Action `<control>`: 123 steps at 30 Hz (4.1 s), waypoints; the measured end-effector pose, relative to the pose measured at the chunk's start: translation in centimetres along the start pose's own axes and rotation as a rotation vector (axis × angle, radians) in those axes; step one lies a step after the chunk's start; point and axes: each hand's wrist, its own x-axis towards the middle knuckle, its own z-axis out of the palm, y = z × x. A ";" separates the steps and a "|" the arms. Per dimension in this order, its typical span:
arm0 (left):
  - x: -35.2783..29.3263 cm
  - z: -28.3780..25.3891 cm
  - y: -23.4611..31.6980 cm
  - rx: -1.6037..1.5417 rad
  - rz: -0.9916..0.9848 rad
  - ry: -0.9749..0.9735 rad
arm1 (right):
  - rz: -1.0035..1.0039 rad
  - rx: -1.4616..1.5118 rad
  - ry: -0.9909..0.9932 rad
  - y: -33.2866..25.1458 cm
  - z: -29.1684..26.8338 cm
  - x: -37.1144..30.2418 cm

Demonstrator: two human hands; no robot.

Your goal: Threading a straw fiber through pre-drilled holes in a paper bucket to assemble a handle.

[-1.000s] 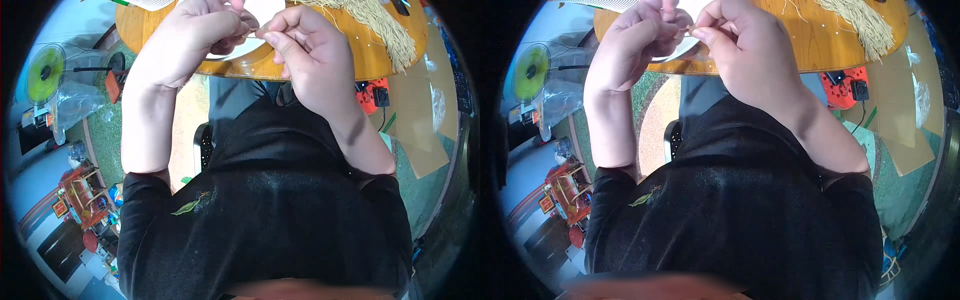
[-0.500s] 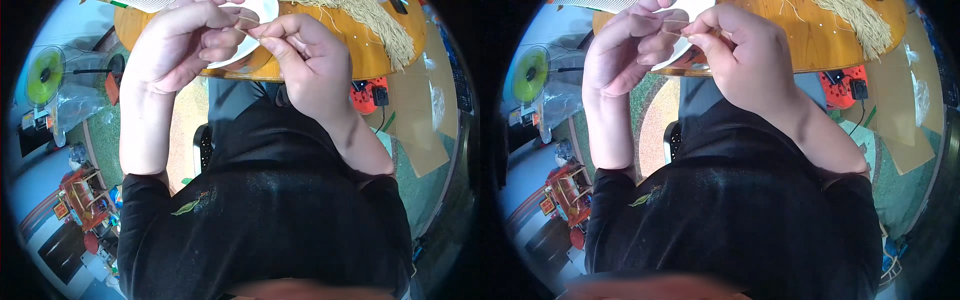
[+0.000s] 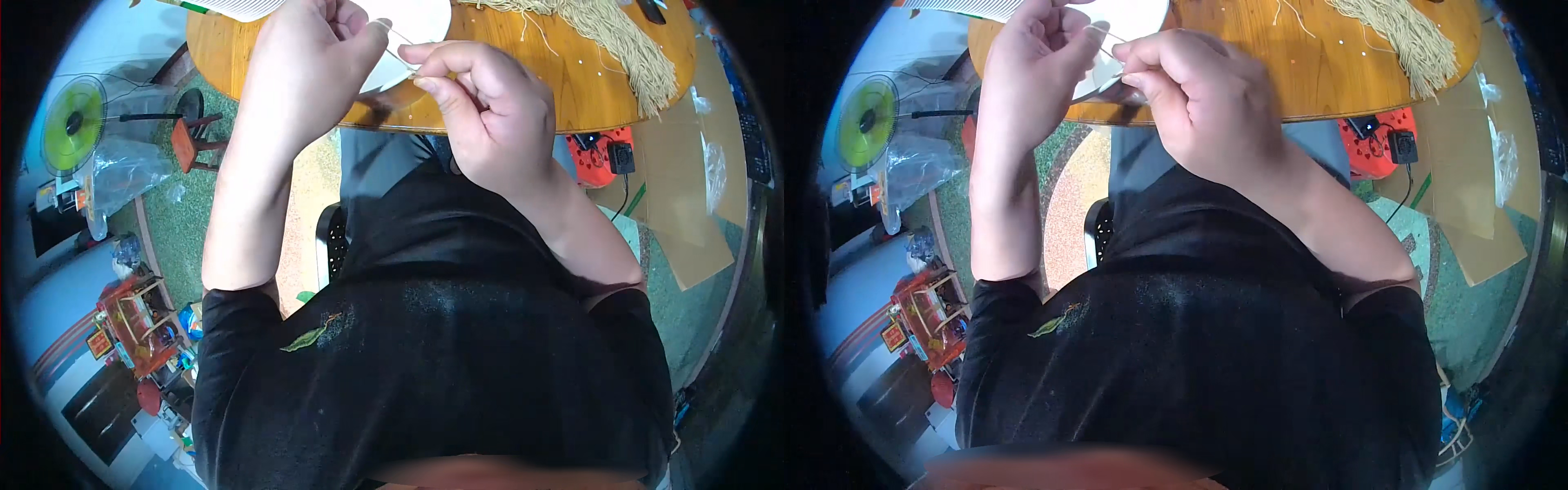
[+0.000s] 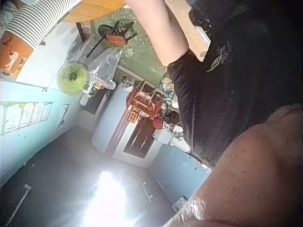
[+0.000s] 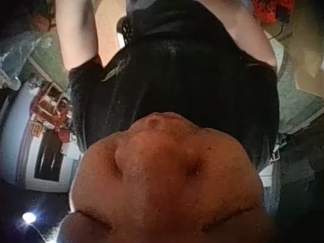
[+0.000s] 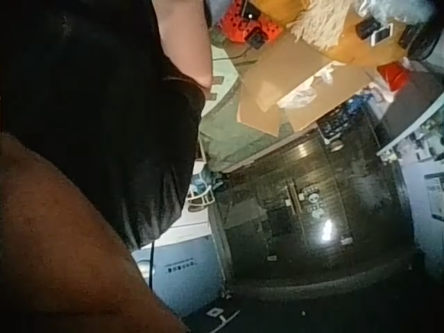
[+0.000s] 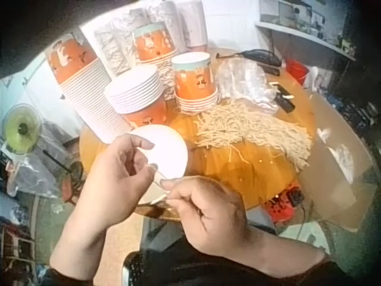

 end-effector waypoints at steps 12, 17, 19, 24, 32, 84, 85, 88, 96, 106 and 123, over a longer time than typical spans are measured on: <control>1.2 -1.3 -0.1 -0.327 -0.081 0.024 | -0.099 -0.003 -0.001 -0.5 0.7 -0.1; -0.1 -0.9 -0.2 -0.422 -0.001 -0.010 | 0.384 0.276 0.006 -2.8 0.0 1.1; -0.5 -0.9 0.0 -0.428 0.012 -0.007 | 0.442 0.262 0.040 -3.5 -0.5 1.9; -0.9 -0.9 1.1 -0.242 0.176 -0.032 | 0.697 0.276 -0.065 -4.3 -1.1 2.9; -0.7 -0.9 2.9 0.008 0.498 -0.106 | 0.617 0.328 0.019 -2.9 -0.8 1.8; 3.8 -1.0 3.7 -0.389 0.708 -0.351 | 0.528 0.074 -0.090 -4.8 -3.7 4.2; 4.0 -0.7 3.8 -0.331 0.719 -0.337 | 0.528 0.073 -0.090 -4.6 -3.8 4.0; 4.5 0.8 4.2 -0.274 0.728 -0.333 | 0.525 0.183 -0.131 -3.5 -4.3 3.8; 3.6 1.2 3.9 -0.267 0.991 -0.424 | 0.746 0.509 -0.119 -2.8 -5.2 4.4; 2.0 1.4 0.8 -0.196 0.243 -0.458 | 0.813 0.935 0.152 -0.9 -5.0 1.7; -0.1 3.1 2.4 0.011 0.074 -0.188 | 0.825 0.826 0.136 -0.9 -5.6 2.0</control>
